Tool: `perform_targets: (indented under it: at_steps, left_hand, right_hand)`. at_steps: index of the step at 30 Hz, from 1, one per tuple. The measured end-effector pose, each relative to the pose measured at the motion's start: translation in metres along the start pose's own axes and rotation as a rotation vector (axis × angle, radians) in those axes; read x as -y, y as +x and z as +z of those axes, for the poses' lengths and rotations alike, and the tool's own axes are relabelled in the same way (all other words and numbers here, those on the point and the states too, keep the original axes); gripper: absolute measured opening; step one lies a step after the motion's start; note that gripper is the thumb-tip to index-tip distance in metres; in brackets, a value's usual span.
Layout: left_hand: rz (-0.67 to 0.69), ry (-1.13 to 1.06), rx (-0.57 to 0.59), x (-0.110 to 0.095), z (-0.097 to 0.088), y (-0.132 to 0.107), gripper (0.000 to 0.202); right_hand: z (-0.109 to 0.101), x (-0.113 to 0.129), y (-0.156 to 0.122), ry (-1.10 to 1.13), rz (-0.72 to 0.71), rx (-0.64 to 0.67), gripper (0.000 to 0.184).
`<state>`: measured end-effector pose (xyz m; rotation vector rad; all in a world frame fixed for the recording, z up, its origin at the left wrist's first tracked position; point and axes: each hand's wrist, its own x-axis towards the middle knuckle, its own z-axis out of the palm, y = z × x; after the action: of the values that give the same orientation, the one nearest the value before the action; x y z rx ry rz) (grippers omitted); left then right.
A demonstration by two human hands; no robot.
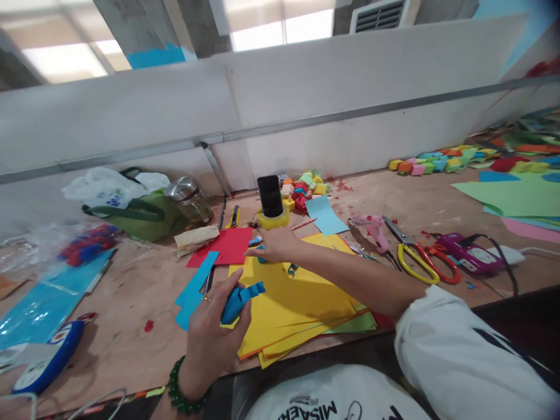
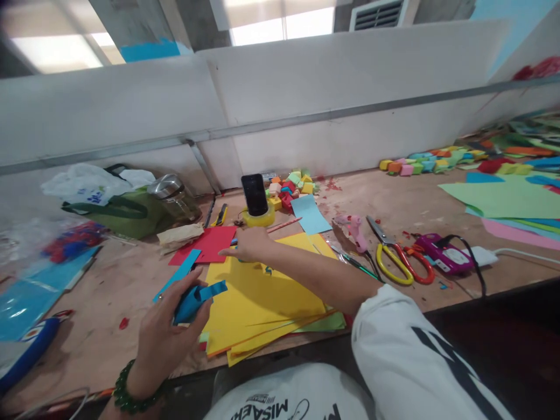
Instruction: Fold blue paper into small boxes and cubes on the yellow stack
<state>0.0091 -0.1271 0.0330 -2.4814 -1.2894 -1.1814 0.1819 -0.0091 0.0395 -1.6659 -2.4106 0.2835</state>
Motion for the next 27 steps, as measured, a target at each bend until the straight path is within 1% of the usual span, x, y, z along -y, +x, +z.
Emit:
perform_targets:
  at_steps: [1, 3, 5, 6, 8, 9, 11, 12, 15, 17, 21, 23, 25, 26, 27]
  left_hand:
    - [0.001, 0.02, -0.007, 0.001, -0.002, 0.001, 0.039]
    - [0.001, 0.048, -0.012, 0.003, -0.007, 0.002, 0.037]
    - [0.0, 0.056, -0.009, 0.006, -0.013, 0.003, 0.035]
    - [-0.001, 0.057, -0.002, 0.008, -0.016, 0.004, 0.036]
    - [-0.002, 0.059, 0.02, 0.011, -0.02, 0.006, 0.037]
    - [-0.003, 0.06, 0.036, 0.012, -0.022, 0.007, 0.038]
    - [-0.003, 0.058, 0.071, 0.014, -0.023, 0.01, 0.039]
    - [0.002, 0.047, 0.089, 0.015, -0.021, 0.012, 0.039]
    - [0.033, -0.007, 0.173, 0.015, -0.01, 0.022, 0.039]
    - [0.071, -0.027, 0.253, 0.013, 0.002, 0.031, 0.041]
    - [0.187, -0.006, 0.411, 0.002, 0.025, 0.05, 0.047]
    - [0.237, 0.002, 0.455, -0.005, 0.032, 0.057, 0.049]
    - [0.253, 0.004, 0.467, -0.011, 0.036, 0.061, 0.05]
    - [0.248, 0.001, 0.466, -0.013, 0.036, 0.062, 0.05]
    - [0.236, -0.005, 0.466, -0.015, 0.037, 0.063, 0.05]
  right_hand:
    - [0.009, 0.001, 0.009, -0.004, 0.008, 0.01, 0.062]
    - [0.021, 0.001, 0.021, -0.007, 0.011, 0.031, 0.053]
    - [0.026, -0.002, 0.023, 0.002, -0.006, 0.042, 0.044]
    - [0.026, -0.006, 0.02, 0.012, -0.019, 0.039, 0.042]
    - [0.025, -0.016, 0.004, 0.049, -0.058, 0.002, 0.041]
    - [0.024, -0.022, -0.01, 0.093, -0.098, -0.046, 0.044]
    - [0.023, -0.035, -0.044, 0.213, -0.192, -0.147, 0.046]
    - [0.024, -0.041, -0.062, 0.271, -0.211, -0.183, 0.047]
    - [0.029, -0.055, -0.109, 0.393, -0.174, -0.267, 0.046]
    - [0.035, -0.06, -0.128, 0.448, -0.14, -0.267, 0.046]
    - [0.054, -0.068, -0.137, 0.436, -0.075, -0.254, 0.05]
    - [0.059, -0.071, -0.14, 0.414, -0.096, -0.274, 0.056]
    - [0.057, -0.074, -0.145, 0.409, -0.133, -0.297, 0.061]
    - [0.053, -0.075, -0.149, 0.41, -0.139, -0.318, 0.06]
    - [0.048, -0.077, -0.152, 0.413, -0.128, -0.349, 0.055]
